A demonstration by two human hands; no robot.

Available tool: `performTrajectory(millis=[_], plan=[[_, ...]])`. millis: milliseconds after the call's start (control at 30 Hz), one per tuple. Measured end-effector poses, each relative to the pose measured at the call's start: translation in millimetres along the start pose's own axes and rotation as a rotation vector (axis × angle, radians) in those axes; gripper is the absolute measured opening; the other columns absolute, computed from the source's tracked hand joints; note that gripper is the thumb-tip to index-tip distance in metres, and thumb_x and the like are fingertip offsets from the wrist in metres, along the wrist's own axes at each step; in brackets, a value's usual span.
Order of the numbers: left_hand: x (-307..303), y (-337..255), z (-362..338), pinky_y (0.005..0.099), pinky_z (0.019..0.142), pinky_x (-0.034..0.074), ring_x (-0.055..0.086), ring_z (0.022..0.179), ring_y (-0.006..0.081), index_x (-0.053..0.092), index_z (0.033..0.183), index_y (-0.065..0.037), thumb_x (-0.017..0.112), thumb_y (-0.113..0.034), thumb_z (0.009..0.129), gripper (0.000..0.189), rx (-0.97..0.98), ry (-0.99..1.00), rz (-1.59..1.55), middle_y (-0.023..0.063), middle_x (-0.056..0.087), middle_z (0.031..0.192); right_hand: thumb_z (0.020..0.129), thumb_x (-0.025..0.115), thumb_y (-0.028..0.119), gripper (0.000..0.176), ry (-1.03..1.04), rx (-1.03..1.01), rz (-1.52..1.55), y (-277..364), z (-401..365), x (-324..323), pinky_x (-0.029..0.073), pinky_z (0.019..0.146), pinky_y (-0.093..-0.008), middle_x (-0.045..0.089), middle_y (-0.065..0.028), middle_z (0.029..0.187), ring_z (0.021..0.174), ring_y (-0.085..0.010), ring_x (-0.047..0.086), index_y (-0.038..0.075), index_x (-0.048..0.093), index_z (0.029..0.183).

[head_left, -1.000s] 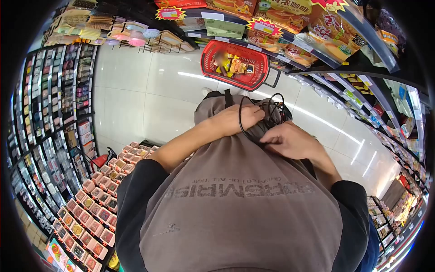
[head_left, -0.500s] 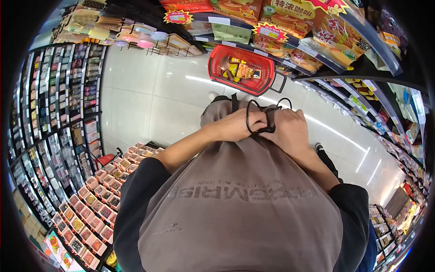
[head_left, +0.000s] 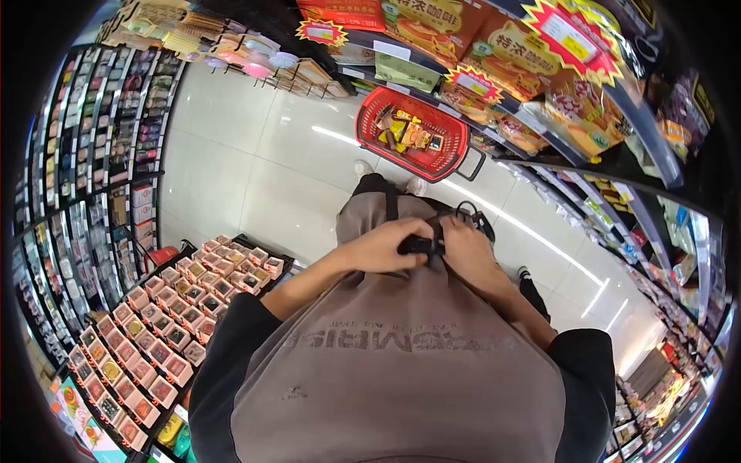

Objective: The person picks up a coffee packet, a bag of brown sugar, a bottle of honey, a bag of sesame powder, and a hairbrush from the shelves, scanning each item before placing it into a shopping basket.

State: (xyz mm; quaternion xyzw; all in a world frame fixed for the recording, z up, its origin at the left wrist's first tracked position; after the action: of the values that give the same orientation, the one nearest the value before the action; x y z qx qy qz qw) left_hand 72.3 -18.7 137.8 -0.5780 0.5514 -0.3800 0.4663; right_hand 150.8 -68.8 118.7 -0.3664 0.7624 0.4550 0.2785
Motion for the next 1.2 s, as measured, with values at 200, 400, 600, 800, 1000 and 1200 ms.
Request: performTrajectory(millis=[200, 400, 600, 800, 1000, 1200], plan=[[0, 12, -2, 0.0362, 0.092, 0.041, 0.053, 0.104, 0.0271, 0.057, 0.110, -0.003, 0.068, -0.020, 0.078, 0.038, 0.004, 0.159, -0.090, 0.0125, 0.058, 0.109, 0.083, 0.063, 0.015, 0.040, 0.685, -0.032, 0.551, 14, 6, -45, 0.052, 0.076, -0.0326, 0.061, -0.0170, 0.102, 0.083, -0.0222, 0.063, -0.001, 0.053, 0.118], [-74, 117, -13, 0.0270, 0.085, 0.044, 0.054, 0.095, 0.0131, 0.057, 0.091, 0.000, 0.058, -0.003, 0.086, 0.006, -0.179, -0.285, -0.598, 0.0067, 0.057, 0.099, 0.091, 0.054, 0.020, 0.024, 0.202, 0.187, 1.227, -105, 187, 4, 0.047, 0.067, -0.0255, 0.065, -0.0081, 0.086, 0.074, -0.0135, 0.061, 0.000, 0.061, 0.101], [-151, 382, -37, 0.0318, 0.078, 0.048, 0.061, 0.084, 0.0212, 0.057, 0.092, 0.001, 0.058, -0.016, 0.086, 0.018, -0.588, -0.829, -0.263, 0.0131, 0.061, 0.084, 0.088, 0.051, 0.023, 0.022, 0.074, 0.864, 1.022, -309, 369, 267, 0.052, 0.069, -0.0333, 0.066, -0.0094, 0.081, 0.070, -0.0195, 0.064, 0.004, 0.061, 0.096], [-101, 533, -62, 0.0432, 0.094, 0.042, 0.051, 0.109, 0.0406, 0.053, 0.117, 0.002, 0.062, -0.028, 0.083, 0.046, -0.964, -0.683, 0.164, 0.0246, 0.055, 0.114, 0.085, 0.053, 0.023, 0.029, -0.099, 0.779, 0.706, -481, 552, 456, 0.050, 0.068, -0.0380, 0.068, -0.0126, 0.084, 0.078, -0.0255, 0.065, 0.001, 0.065, 0.100], [-156, 557, -71, 0.0410, 0.090, 0.043, 0.055, 0.104, 0.0370, 0.055, 0.112, 0.001, 0.060, -0.017, 0.082, 0.035, -0.966, -0.873, 0.029, 0.0205, 0.058, 0.109, 0.079, 0.059, 0.032, 0.041, -0.137, 0.694, 0.649, -482, 617, 492, 0.046, 0.081, -0.0389, 0.066, -0.0227, 0.098, 0.098, -0.0307, 0.062, 0.003, 0.065, 0.108], [-165, 542, -46, 0.0420, 0.087, 0.044, 0.055, 0.099, 0.0384, 0.056, 0.108, 0.000, 0.061, -0.016, 0.081, 0.032, -0.959, -0.882, 0.126, 0.0207, 0.058, 0.103, 0.077, 0.067, 0.046, 0.054, 0.047, 0.443, -0.057, -438, 620, 467, 0.049, 0.083, -0.0434, 0.064, -0.0223, 0.105, 0.097, -0.0383, 0.062, 0.009, 0.059, 0.115]])
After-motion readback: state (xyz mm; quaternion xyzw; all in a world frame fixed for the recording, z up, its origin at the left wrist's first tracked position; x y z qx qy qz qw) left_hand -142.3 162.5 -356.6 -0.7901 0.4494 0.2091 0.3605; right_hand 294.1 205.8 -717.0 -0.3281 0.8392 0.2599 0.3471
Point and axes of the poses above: each hand's wrist, its own z-axis towards the middle knuckle, its own x-axis out of the palm, y = z × x, the point moved 10 cm from there along z, towards the middle knuckle
